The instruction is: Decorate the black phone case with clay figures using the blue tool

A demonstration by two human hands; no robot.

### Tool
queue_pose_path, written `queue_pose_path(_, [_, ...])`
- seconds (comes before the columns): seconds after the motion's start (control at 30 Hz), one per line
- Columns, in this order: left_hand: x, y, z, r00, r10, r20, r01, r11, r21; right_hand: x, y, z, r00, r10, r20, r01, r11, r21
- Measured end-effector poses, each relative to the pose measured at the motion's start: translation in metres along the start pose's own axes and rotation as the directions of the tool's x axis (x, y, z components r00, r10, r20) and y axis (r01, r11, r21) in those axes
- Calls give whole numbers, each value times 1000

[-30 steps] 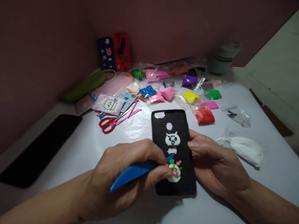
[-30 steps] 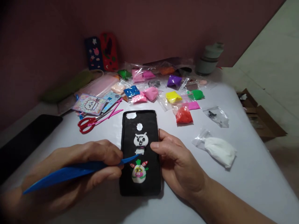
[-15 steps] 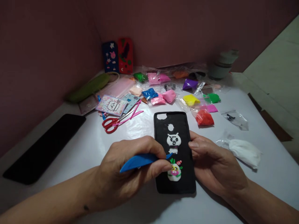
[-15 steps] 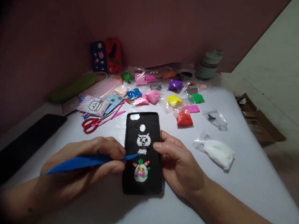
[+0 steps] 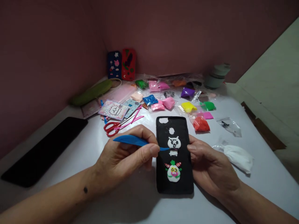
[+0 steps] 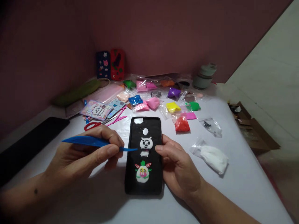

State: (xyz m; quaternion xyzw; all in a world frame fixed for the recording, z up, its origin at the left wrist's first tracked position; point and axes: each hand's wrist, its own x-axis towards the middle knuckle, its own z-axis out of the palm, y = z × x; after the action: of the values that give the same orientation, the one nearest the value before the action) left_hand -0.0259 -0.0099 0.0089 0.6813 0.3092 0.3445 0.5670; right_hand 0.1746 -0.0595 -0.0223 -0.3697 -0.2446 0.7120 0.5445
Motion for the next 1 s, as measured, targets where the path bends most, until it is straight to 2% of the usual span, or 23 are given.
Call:
queue_pose_path(0.1, [1, -2, 1, 999, 4, 47, -5, 1000, 31, 0, -1, 1, 999, 42, -3, -42, 997, 57])
queue_pose_path(0.2, [2, -3, 2, 996, 36, 80, -45, 993, 109, 0, -2, 1, 999, 32, 19, -34, 997, 68])
queue_pose_path(0.3, [3, 0, 2, 997, 41, 67, -50, 990, 133, -1, -2, 2, 998, 21, 54, -26, 996, 89])
queue_pose_path(0.6, [4, 1, -1, 991, -133, -21, 127, 975, -182, -1, -2, 4, 999, 21, 47, -26, 993, 118])
queue_pose_path(0.77, [16, 2, -7, 943, -290, -163, 205, 893, -402, -2, -2, 4, 999, 41, -9, -40, 992, 123])
queue_pose_path(0.83, [20, 1, -9, 929, -325, -180, 225, 878, -423, -2, -2, 4, 999, 42, -2, -41, 990, 132])
queue_pose_path(1.0, [23, -4, -11, 925, -340, -166, 258, 888, -380, -1, -2, 5, 999, 31, 29, -34, 990, 139])
